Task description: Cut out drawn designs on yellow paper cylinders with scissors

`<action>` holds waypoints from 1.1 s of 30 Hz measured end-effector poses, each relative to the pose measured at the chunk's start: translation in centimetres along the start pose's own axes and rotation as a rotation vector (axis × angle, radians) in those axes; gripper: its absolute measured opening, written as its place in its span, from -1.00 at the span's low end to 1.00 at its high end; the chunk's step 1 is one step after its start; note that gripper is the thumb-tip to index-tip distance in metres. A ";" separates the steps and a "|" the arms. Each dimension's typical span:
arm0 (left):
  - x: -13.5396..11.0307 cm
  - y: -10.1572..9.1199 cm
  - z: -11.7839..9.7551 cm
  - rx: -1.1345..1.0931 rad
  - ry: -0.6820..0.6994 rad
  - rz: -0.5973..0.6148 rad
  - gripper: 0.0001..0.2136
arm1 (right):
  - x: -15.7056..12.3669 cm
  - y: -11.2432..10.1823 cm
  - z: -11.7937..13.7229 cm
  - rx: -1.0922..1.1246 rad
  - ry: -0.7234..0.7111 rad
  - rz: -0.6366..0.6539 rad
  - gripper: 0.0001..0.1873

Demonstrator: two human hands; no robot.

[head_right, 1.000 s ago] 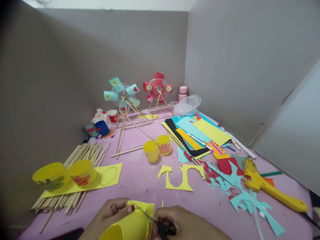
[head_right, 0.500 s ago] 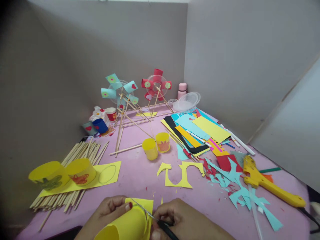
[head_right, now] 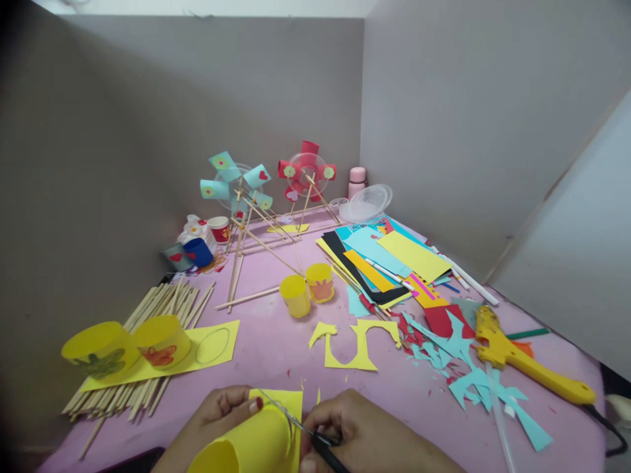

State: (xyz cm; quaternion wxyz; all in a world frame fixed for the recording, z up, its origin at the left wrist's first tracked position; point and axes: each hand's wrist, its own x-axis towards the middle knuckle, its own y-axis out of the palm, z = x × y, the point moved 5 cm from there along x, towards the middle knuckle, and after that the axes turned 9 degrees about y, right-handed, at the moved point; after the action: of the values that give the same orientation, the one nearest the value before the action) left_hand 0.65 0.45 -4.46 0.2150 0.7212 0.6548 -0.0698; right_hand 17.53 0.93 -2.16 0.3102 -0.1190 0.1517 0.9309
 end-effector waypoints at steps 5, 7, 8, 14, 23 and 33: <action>-0.1 0.3 -0.1 0.021 -0.001 -0.045 -0.70 | 0.1 0.6 0.3 -0.018 -0.011 0.007 -0.46; -0.1 0.5 -0.1 0.015 0.002 -0.036 -0.72 | 0.1 0.6 0.4 -0.033 -0.011 -0.003 -0.46; -0.1 0.5 -0.1 0.012 0.008 -0.025 -0.73 | 0.0 0.5 0.4 -0.035 -0.004 -0.007 -0.47; 0.5 0.6 0.1 0.032 0.049 0.055 -0.73 | 0.2 -0.5 0.0 -0.051 0.022 -0.142 -0.52; 1.1 -0.6 -0.6 0.004 0.152 -0.018 -0.74 | 0.9 -1.8 -1.8 0.082 0.117 -0.235 -0.40; 0.8 -0.4 -1.4 -0.032 0.231 -0.064 -0.82 | 1.0 -3.3 -0.5 0.150 -0.130 -0.546 -0.51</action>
State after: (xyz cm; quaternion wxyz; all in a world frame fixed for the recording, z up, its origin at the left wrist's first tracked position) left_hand 0.15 1.78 -3.63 0.1471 0.6998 0.6988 0.0174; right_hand 18.86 3.79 -3.63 0.5664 -0.0725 0.1622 0.8048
